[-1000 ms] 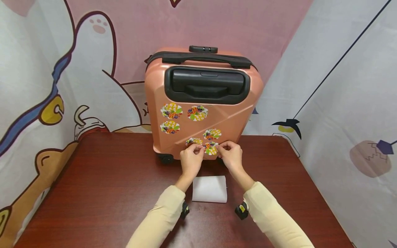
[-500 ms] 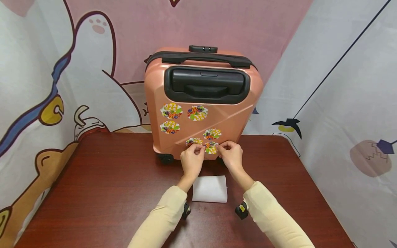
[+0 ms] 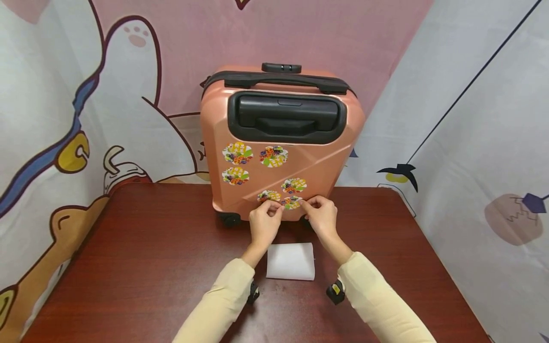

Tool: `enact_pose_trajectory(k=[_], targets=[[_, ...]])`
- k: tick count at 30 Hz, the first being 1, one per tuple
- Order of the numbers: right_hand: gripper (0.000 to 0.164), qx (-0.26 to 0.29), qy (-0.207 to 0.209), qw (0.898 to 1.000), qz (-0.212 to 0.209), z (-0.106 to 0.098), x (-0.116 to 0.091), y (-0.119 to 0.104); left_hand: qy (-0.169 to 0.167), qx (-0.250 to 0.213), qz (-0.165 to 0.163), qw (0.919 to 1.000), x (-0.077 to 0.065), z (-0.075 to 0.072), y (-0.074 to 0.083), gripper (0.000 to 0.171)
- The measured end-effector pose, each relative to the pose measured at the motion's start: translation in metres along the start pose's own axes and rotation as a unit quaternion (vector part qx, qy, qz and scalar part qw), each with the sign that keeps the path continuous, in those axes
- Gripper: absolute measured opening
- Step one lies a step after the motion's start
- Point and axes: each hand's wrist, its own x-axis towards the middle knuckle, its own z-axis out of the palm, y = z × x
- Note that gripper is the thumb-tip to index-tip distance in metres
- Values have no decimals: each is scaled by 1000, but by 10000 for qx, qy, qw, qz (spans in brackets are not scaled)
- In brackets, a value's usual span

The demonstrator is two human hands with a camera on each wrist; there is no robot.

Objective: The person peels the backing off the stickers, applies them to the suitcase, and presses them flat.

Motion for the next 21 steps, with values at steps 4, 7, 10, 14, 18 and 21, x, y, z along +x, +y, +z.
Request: enact_pose_trajectory(k=[4, 7, 10, 14, 18, 21], targets=[[20, 211, -115, 9997, 35, 0, -1, 2, -392, -270, -173, 9987, -1, -3, -3, 5], [20, 556, -335, 9979, 28, 2, -1, 3, -697, -477, -123, 9964, -1, -4, -4, 3], [18, 841, -587, 9947, -48, 5, -1, 5, -970, -677, -42, 9930, -1, -5, -6, 9], [14, 950, -842, 9918, -154, 7, -2, 8, -1199, -770, -43, 9898, 1, -8, -6, 12], [11, 1007, -1029, 9893, -246, 9, -3, 9, -1312, -832, -58, 9878, 2, -11, -6, 14], [12, 1094, -1131, 9871, -281, 9, -3, 9, -1361, -902, -96, 9865, 3, -12, -6, 15]])
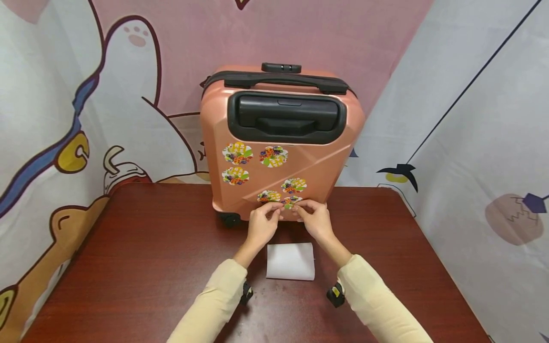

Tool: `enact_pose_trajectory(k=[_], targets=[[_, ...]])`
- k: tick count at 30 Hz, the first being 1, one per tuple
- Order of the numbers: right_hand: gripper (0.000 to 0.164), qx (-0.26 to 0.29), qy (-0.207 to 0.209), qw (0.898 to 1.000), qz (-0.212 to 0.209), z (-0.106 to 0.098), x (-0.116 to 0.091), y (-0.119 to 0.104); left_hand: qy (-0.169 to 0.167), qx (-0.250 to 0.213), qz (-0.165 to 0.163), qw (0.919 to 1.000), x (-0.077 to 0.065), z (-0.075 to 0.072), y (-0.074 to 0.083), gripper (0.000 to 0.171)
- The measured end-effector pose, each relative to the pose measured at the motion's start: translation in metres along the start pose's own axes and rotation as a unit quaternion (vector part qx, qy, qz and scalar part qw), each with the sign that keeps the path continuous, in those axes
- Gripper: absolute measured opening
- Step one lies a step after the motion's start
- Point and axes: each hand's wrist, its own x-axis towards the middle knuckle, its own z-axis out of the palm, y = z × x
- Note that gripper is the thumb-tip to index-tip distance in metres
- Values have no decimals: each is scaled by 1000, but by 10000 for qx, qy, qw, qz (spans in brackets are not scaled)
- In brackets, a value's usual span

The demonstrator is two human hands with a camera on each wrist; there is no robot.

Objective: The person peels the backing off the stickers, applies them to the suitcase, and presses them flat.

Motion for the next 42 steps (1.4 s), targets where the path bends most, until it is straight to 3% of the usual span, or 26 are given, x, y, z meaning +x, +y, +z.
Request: enact_pose_trajectory(k=[9, 14, 26, 34, 42], targets=[[16, 74, -122, 9993, -359, -1, 0, -16, -157, 5, -73, 9998, 1, -3, -1, 16], [16, 382, -250, 9971, -604, 2, 2, -25, -243, -87, -142, 9996, 1, -5, -1, 18], [16, 175, -651, 9956, -650, 2, 1, -1, -351, 15, -87, 9993, 3, -7, 1, 17], [18, -272, -845, 9958, -206, 2, -4, 14, -419, -39, -33, 9991, 1, -8, 1, 18], [14, -306, -718, 9964, -322, -5, 0, -6, -472, -54, -90, 9988, 1, -7, 1, 19]])
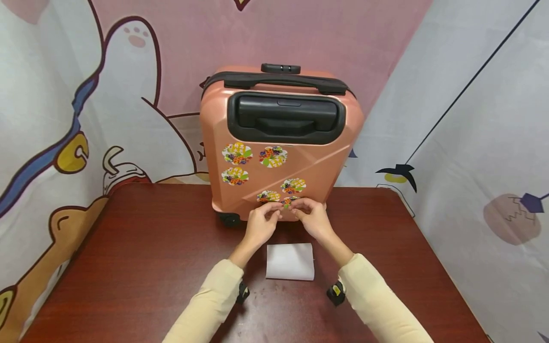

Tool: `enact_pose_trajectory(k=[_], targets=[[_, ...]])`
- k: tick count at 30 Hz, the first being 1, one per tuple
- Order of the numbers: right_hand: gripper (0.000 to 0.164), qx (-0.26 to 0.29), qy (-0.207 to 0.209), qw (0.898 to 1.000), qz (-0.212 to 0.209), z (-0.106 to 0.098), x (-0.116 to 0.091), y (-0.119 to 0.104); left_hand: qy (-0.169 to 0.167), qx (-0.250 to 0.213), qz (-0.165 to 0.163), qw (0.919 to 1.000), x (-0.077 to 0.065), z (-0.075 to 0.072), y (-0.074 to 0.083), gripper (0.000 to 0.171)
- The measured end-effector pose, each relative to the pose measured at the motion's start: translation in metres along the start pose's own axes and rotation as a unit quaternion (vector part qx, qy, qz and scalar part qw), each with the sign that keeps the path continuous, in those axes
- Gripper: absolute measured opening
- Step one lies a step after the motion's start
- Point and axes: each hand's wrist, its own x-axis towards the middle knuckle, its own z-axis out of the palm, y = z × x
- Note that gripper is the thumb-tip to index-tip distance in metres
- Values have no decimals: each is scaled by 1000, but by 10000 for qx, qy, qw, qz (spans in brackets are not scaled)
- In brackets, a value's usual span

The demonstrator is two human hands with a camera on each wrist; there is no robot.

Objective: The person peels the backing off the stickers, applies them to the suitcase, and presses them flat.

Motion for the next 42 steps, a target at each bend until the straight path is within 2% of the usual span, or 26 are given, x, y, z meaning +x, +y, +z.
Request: enact_pose_trajectory(k=[4, 6, 8, 12, 19, 26, 29, 33, 42], targets=[[17, 160, -10, 9998, -120, -4, -3, -30, -71, 28, -75, 9999, 1, 1, 2, 20], [19, 271, -23, 9995, -164, -4, -4, -36, -87, 85, -112, 9999, 1, 1, 2, 20], [19, 377, -24, 9991, -166, -4, -3, -30, -101, 117, -121, 9998, 2, 1, 3, 20], [20, 453, -71, 9988, -162, -1, 1, -5, -118, 141, -115, 9998, 1, 1, 4, 20], [20, 221, -256, 9993, -180, 3, -1, 15, -161, 196, -68, 9997, 0, 0, 5, 20], [17, 54, -137, 9998, 152, 0, -1, 7, -191, 197, -71, 9996, 0, 1, 4, 20], [16, -62, -46, 9999, 114, -3, 0, -3, -195, 210, -55, 9996, 0, 0, 4, 21], [17, 78, -4, 10000, 60, -4, 2, -12, -192, 233, -19, 9995, 0, 0, 4, 21], [18, 426, -69, 9990, -83, -2, 0, 2, -198, 239, -66, 9995, 0, 0, 4, 22]])
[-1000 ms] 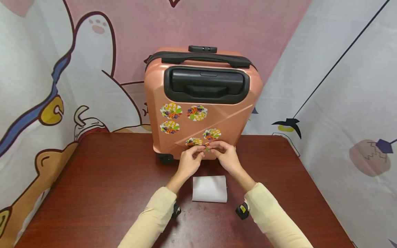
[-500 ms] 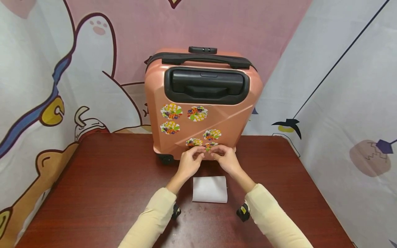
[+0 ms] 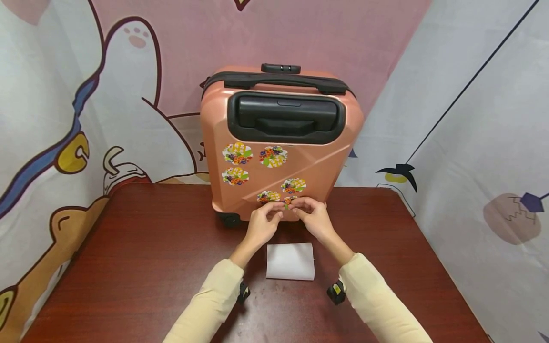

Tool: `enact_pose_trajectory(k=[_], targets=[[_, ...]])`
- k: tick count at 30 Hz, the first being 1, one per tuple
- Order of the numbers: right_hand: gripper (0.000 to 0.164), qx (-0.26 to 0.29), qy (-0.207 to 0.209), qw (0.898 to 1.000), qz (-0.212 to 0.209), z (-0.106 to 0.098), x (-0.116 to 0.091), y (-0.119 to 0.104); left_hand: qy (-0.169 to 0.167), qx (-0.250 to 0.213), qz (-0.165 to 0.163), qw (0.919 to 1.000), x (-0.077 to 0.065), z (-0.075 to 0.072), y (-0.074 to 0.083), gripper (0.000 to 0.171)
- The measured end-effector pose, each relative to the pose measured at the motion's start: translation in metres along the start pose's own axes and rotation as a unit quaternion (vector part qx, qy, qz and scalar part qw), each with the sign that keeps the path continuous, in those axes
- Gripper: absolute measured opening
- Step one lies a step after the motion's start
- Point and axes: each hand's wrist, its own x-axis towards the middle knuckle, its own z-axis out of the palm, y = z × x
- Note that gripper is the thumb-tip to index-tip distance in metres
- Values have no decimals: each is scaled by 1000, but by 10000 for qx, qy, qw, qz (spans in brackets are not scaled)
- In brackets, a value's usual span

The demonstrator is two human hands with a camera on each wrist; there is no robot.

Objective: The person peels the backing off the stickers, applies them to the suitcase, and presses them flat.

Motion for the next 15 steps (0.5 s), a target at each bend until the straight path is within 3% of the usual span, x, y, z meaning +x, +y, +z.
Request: enact_pose_trajectory(k=[7, 15], targets=[[16, -69, -32, 9996, 281, 0, -1, 11, -80, 28, -10, 10000, 0, 0, 1, 22], [13, -148, 309, 9986, 407, -4, 1, -4, -79, -22, 44, 10000, -1, -1, 0, 22]])
